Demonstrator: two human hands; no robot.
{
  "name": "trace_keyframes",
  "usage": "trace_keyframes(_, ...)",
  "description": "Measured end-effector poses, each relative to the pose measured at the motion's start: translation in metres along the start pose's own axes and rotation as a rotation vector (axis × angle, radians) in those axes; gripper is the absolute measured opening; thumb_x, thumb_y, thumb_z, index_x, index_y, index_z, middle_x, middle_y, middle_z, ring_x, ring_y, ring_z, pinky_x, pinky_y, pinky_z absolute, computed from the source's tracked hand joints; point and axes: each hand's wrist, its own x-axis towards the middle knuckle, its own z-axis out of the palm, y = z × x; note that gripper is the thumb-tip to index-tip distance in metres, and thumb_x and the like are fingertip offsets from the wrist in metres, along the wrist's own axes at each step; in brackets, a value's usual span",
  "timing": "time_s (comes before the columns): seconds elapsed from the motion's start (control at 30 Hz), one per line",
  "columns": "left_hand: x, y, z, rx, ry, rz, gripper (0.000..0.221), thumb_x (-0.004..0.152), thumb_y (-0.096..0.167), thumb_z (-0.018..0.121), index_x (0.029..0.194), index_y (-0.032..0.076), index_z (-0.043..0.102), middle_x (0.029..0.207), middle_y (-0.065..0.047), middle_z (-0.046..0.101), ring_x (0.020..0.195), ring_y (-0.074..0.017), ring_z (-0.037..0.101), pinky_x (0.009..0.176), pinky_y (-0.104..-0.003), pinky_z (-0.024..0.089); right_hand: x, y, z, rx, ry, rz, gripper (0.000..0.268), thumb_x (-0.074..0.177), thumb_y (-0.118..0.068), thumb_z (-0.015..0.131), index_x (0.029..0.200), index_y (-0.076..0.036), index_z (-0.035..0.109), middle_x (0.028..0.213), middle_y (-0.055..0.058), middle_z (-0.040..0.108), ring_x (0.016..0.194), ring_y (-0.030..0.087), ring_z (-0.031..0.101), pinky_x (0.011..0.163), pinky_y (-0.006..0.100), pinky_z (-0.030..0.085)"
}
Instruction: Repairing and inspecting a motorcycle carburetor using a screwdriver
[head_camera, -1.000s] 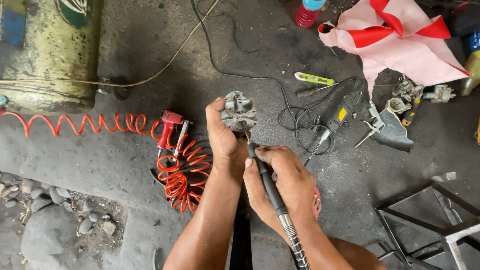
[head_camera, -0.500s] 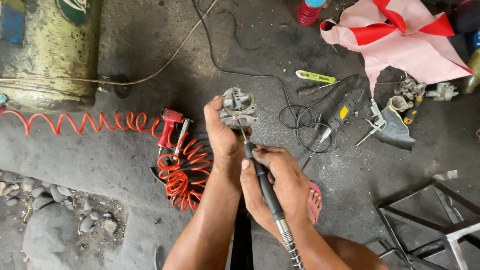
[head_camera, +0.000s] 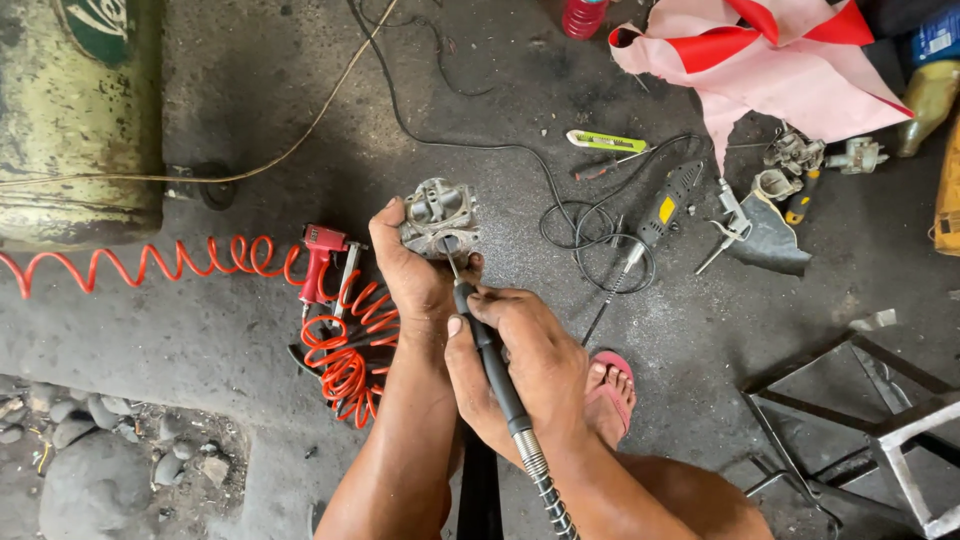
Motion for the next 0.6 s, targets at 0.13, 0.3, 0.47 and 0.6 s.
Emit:
trace_keyframes(0.13,0.002,0.0,0.002,-0.014,0.002,-0.012,0.027,0.077,0.033,0.071,0.084,0.006,0.072,0.074,-0.013,0.073,0.059,-0.024,0.067,0.053,-0.033,0.057,0.003,-0.002,0.0,-0.061,0.014,-0.011,0.013,0.081,-0.01,0.08,0.092,-0.014,0.075,0.092,0.005,0.078,0.077,0.024,0.077,0.062,0.027,0.057)
trace_keyframes(0.3,0.002,-0.001,0.0,0.048,0.017,0.022,0.029,0.077,0.034,0.071,0.084,0.007,0.072,0.074,-0.013,0.071,0.059,-0.0219,0.065,0.051,-0.031,0.054,-0.001,0.0,0.001,0.011,0.01,0.036,0.013,0.083,-0.015,0.08,0.094,-0.014,0.076,0.093,0.005,0.078,0.078,0.02,0.075,0.064,0.025,0.055)
trace_keyframes(0.47,-0.009,0.007,0.011,0.296,0.05,0.124,0.044,0.076,0.05,0.073,0.091,0.009,0.071,0.075,-0.013,0.067,0.061,-0.0211,0.058,0.048,-0.031,0.048,0.003,0.0,-0.002,0.011,-0.038,0.015,0.011,0.083,-0.012,0.079,0.094,-0.013,0.075,0.092,0.006,0.078,0.083,0.025,0.078,0.065,0.027,0.058)
trace_keyframes(0.6,-0.023,0.013,0.023,0.44,0.091,0.124,0.049,0.077,0.051,0.071,0.099,0.007,0.065,0.083,-0.012,0.058,0.072,-0.0225,0.053,0.056,-0.032,0.039,0.008,0.004,-0.008,-0.062,-0.046,-0.012,0.009,0.085,-0.015,0.079,0.094,-0.014,0.076,0.095,0.008,0.077,0.082,0.028,0.076,0.066,0.033,0.058)
